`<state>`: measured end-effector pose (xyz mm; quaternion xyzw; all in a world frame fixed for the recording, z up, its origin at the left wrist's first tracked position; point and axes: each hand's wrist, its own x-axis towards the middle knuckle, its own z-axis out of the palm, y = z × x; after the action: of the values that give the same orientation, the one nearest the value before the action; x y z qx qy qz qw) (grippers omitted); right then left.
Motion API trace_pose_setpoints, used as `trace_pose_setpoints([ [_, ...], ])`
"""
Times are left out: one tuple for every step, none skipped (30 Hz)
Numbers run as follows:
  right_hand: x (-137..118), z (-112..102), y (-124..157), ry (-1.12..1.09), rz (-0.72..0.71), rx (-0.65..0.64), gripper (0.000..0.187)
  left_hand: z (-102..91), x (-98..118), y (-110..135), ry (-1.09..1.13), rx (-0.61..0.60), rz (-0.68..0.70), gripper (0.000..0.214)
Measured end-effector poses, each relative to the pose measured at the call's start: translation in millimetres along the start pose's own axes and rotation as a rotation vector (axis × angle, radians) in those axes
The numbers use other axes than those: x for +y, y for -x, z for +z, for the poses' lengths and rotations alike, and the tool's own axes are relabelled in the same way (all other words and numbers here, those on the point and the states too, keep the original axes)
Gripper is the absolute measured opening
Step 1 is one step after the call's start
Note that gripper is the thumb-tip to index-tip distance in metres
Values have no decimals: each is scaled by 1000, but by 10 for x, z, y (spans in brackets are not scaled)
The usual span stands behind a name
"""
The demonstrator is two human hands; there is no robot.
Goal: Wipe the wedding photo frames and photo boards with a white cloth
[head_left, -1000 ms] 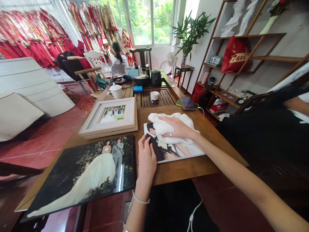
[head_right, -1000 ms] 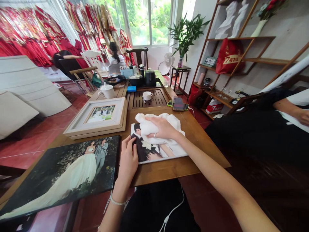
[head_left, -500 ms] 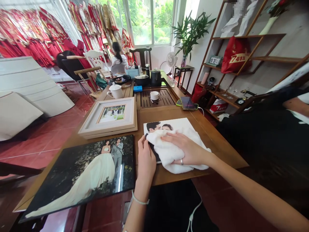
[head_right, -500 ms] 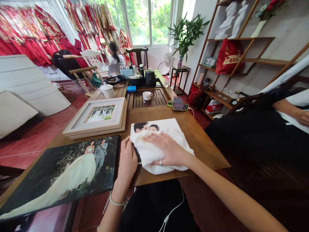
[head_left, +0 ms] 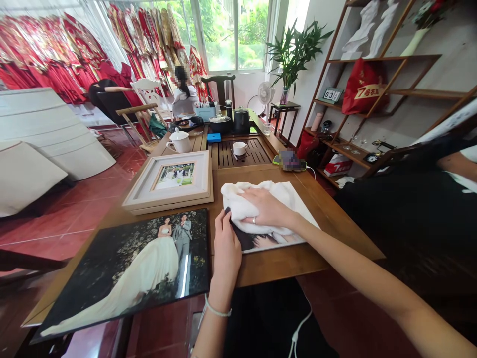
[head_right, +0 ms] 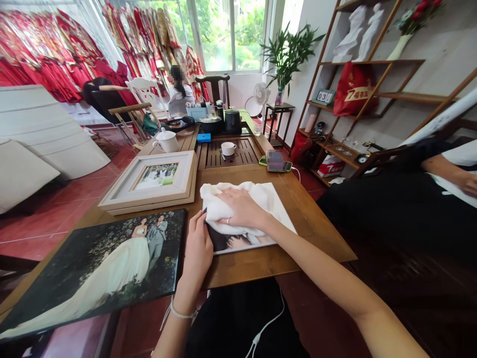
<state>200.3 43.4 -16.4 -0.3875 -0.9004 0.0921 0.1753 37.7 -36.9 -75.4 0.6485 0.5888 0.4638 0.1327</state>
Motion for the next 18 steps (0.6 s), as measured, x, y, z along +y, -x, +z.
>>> trace_pose_setpoints([
  [-62,2,75,-4,-10,-3,72,-4,-2,1,1,-2,5,46],
  [-126,2,162,-8,-18,-3,72,-9,-2,-1,4,-6,8,46],
  [-189,-1,257,-10,-24,-2,72,-14,-2,-4,6,-8,8,45],
  [-249,-7,353,-11,-28,-2,74,-20,0,-9,10,-6,5,43],
  [-304,-14,445,-12,-28,-4,76,-23,2,-15,14,1,-4,40],
  [-350,-22,526,-13,-25,-8,77,-26,5,-23,18,13,-15,37],
  [-386,-31,592,-14,-18,-12,77,-26,8,-30,21,27,-28,36],
  [-410,-39,638,-14,-8,-15,77,-26,14,-36,27,44,-43,35],
  [-419,-47,660,-13,4,-17,76,-25,21,-41,36,62,-59,36],
  [-416,-53,656,-13,17,-17,75,-25,31,-45,50,77,-76,36],
  [-399,-58,626,-13,31,-16,74,-26,44,-46,72,87,-93,36],
  [-372,-60,569,-12,46,-16,74,-29,61,-46,102,93,-110,37],
  [-338,-60,489,-8,62,-16,73,-36,80,-45,136,97,-127,38],
  [-299,-58,388,-5,77,-17,72,-45,102,-43,168,98,-140,40],
  [-261,-52,272,-2,94,-18,71,-57,125,-41,196,99,-150,44],
  [-225,-44,145,1,103,-22,71,-70,147,-39,218,100,-156,48],
  [-196,-33,15,-4,113,-22,70,-82,167,-39,234,104,-159,52],
  [-176,-20,-114,-6,125,-21,71,-93,184,-39,245,104,-158,56],
])
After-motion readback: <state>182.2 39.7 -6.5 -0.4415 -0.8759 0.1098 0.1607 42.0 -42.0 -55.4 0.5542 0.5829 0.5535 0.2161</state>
